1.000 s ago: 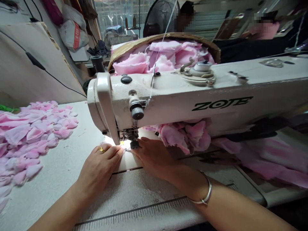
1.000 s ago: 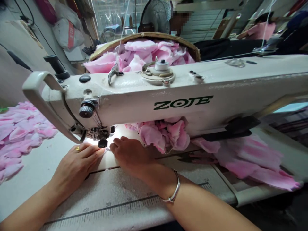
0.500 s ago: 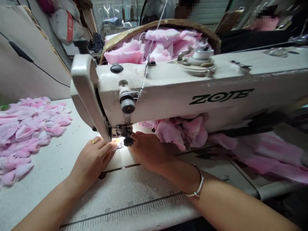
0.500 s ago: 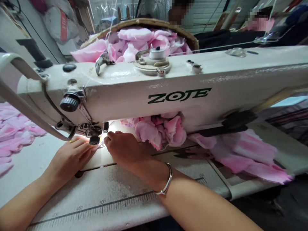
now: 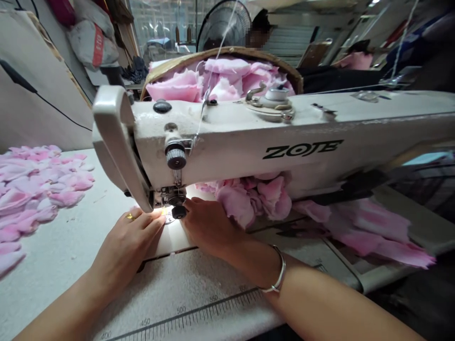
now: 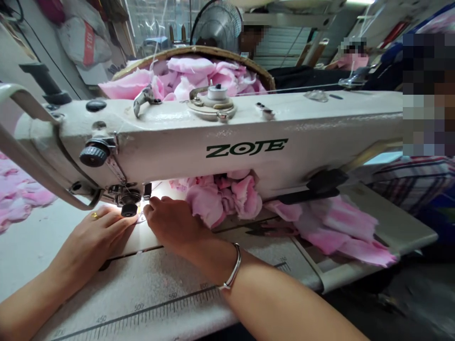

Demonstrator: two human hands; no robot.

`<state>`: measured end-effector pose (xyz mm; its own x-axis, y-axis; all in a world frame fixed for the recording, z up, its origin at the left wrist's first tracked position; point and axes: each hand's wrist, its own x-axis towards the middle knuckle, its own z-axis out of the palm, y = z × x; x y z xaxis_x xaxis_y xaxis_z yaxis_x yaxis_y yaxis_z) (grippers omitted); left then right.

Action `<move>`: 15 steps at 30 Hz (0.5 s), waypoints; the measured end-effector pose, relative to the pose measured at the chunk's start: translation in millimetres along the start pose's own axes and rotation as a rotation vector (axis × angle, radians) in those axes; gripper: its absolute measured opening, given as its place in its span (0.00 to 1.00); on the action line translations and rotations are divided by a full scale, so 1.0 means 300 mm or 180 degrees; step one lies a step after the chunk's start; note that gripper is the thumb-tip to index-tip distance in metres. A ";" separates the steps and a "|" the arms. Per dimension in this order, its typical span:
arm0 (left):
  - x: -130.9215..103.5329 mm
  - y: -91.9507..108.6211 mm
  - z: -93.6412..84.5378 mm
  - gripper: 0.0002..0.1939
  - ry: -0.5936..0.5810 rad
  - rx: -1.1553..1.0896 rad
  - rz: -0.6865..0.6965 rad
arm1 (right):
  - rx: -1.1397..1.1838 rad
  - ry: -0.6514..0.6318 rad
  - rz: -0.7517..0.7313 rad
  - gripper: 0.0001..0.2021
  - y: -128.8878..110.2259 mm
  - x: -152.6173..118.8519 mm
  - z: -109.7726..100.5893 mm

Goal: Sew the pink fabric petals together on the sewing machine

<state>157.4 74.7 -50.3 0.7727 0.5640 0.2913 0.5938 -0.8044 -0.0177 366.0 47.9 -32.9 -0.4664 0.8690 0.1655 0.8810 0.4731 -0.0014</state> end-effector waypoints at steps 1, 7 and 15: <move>0.003 -0.006 0.004 0.14 0.0038 0.0021 0.0044 | -0.0005 0.0031 -0.0008 0.10 0.000 0.001 0.000; 0.020 -0.009 0.013 0.10 0.0391 0.0218 0.0064 | -0.0030 0.0159 0.0018 0.10 0.002 0.007 0.008; 0.030 -0.025 -0.005 0.07 0.0506 0.0555 -0.0062 | 0.0003 0.0209 0.0151 0.09 -0.004 0.011 0.014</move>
<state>159.4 85.5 -46.0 0.7239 0.5316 0.4398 0.6487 -0.7415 -0.1714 363.0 50.7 -36.6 -0.4179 0.8790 0.2295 0.9019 0.4318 -0.0117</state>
